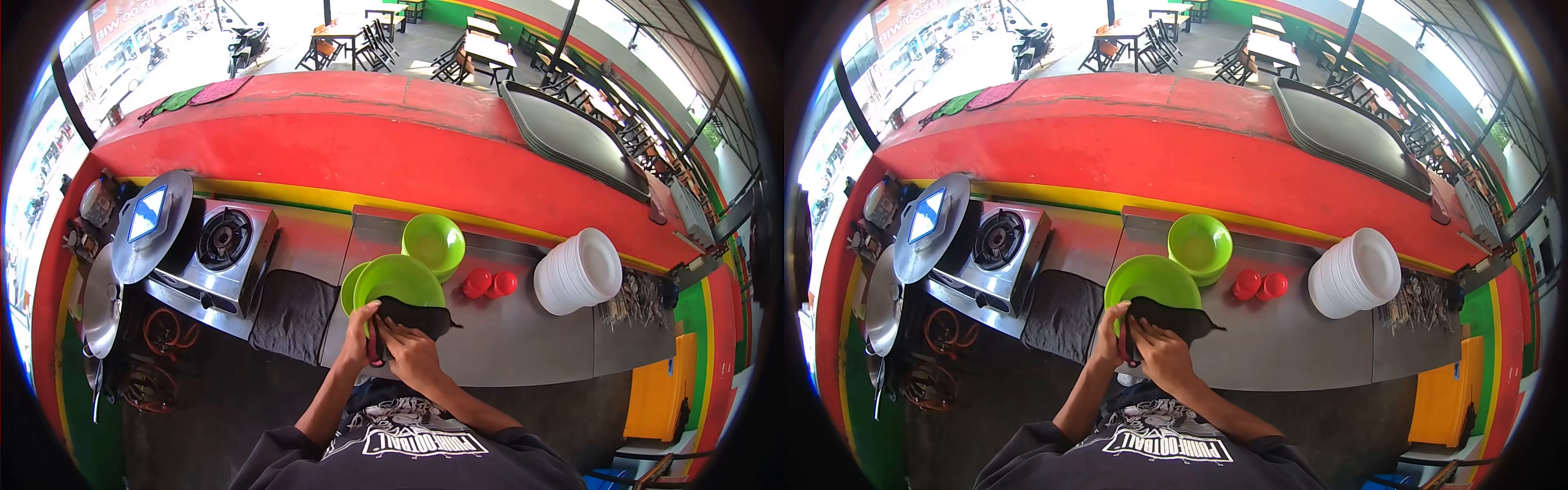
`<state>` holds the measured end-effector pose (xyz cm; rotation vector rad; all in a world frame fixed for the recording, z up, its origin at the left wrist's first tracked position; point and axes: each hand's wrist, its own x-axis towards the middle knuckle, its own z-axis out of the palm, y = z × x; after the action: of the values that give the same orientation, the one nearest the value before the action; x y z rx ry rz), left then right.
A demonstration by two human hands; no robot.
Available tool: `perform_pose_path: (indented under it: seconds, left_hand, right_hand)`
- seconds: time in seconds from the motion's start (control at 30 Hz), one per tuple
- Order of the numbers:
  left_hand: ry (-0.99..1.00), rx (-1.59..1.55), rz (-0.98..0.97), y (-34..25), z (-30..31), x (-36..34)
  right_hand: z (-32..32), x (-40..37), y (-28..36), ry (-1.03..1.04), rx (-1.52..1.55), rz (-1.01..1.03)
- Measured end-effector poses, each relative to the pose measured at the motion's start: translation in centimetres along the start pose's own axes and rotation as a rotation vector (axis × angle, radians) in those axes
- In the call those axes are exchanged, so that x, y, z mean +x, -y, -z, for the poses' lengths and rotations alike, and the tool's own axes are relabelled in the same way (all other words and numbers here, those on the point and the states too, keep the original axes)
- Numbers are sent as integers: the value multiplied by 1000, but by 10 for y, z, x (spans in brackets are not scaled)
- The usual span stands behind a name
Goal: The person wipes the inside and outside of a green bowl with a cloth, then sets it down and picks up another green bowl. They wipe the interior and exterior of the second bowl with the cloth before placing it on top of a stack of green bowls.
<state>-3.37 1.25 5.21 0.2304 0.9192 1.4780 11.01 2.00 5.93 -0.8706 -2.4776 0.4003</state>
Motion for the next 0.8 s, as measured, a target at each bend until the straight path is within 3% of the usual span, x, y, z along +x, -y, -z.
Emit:
perform_pose_path:
  seconds: [0.1, 0.23, 0.27, 0.37, 0.5, 0.6, 0.7, 0.8]
  left_hand:
    - [122, -35, 69, -11, 5, 3]
    - [-20, 82, 5, -14, 32, 12]
    - [61, 76, 20, -22, 36, 9]
    - [196, 438, -76, -38, 39, -5]
    - [168, 759, -597, -7, 63, 11]
    - [176, 349, -419, 6, 54, 12]
    - [20, 36, -135, 8, 24, 7]
    - [12, 163, -210, 20, 22, 11]
  right_hand:
    - [2, -5, 0, 100, 21, 10]
    - [14, -13, -15, 180, -86, 165]
    - [18, -15, -20, 177, -108, 196]
    - [26, -17, -29, 186, -148, 262]
    - [25, -17, -27, 184, -196, 254]
    - [13, -16, -15, 144, -136, 168]
    - [1, -13, 6, 109, 3, 5]
    - [-2, -14, 12, 62, 75, -67]
